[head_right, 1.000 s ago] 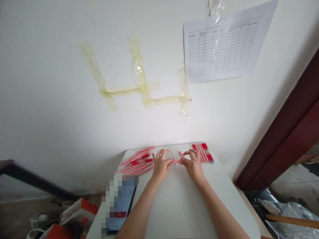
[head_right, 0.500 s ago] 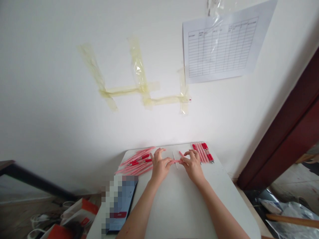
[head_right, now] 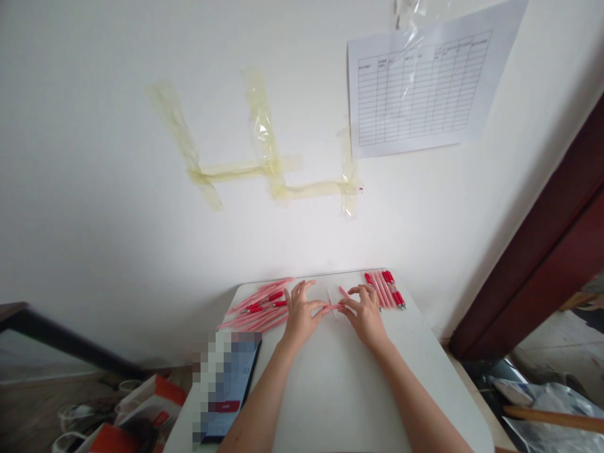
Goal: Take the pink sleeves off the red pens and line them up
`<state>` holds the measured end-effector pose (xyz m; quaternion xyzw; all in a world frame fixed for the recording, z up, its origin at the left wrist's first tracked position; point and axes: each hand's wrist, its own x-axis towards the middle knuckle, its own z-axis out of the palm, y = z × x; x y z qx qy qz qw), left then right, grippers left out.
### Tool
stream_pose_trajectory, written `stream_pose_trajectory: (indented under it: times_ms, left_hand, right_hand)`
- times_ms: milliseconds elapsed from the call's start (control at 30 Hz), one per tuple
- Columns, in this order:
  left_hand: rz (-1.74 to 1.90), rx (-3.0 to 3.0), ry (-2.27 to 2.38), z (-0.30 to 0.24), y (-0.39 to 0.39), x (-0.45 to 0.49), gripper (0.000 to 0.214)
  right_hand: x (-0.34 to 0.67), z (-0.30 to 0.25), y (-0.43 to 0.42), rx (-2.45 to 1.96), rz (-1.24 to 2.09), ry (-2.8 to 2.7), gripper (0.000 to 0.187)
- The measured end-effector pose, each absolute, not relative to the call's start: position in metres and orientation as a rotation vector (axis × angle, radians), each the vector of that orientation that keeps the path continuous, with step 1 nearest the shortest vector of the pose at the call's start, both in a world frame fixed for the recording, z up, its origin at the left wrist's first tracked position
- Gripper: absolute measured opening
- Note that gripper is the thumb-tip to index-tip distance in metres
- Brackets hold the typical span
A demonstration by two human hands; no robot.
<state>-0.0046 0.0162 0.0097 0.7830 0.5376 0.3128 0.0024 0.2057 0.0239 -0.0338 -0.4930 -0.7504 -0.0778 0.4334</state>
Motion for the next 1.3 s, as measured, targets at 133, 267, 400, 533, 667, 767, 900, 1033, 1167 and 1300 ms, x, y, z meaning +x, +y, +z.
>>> stream_pose_trajectory:
  times_ms: [133,267,400,533,667,767,900,1033,1167,1300]
  left_hand:
    - [1.056,2.413,1.769,0.009,0.020,-0.008,0.012]
    - [1.096,2.273,2.040,0.011,0.025,-0.016,0.011]
    - [0.966,2.139,2.308,0.011,0.027,-0.024,0.011]
    - [0.827,2.113,2.415,0.009,0.027,-0.024,0.016]
    - [0.725,2.125,2.415,0.005,0.026,-0.022,0.016]
    - [0.677,2.150,2.385,0.004,0.025,-0.022,0.016]
    - [0.656,2.152,2.370,0.003,0.024,-0.022,0.018]
    - [0.668,2.132,2.387,0.001,0.025,-0.023,0.017]
    - [0.672,2.118,2.390,-0.001,0.026,-0.023,0.015]
    - [0.663,2.105,2.386,-0.001,0.026,-0.023,0.015]
  right_hand:
    - [0.208,-0.037,0.026,-1.246,-0.173,-1.862,0.028]
    - [0.213,-0.041,0.029,-1.288,-0.165,-1.818,0.028]
    - [0.217,-0.044,0.031,-1.332,-0.174,-1.782,0.027]
    - [0.218,-0.047,0.033,-1.363,-0.176,-1.777,0.027]
    - [0.219,-0.052,0.034,-1.397,-0.178,-1.778,0.027]
    - [0.221,-0.054,0.036,-1.419,-0.185,-1.772,0.027]
    - [0.222,-0.056,0.037,-1.435,-0.192,-1.762,0.027]
    - [0.222,-0.058,0.038,-1.437,-0.195,-1.761,0.025]
    - [0.223,-0.059,0.038,-1.436,-0.194,-1.762,0.025]
    - [0.224,-0.059,0.038,-1.442,-0.196,-1.763,0.026]
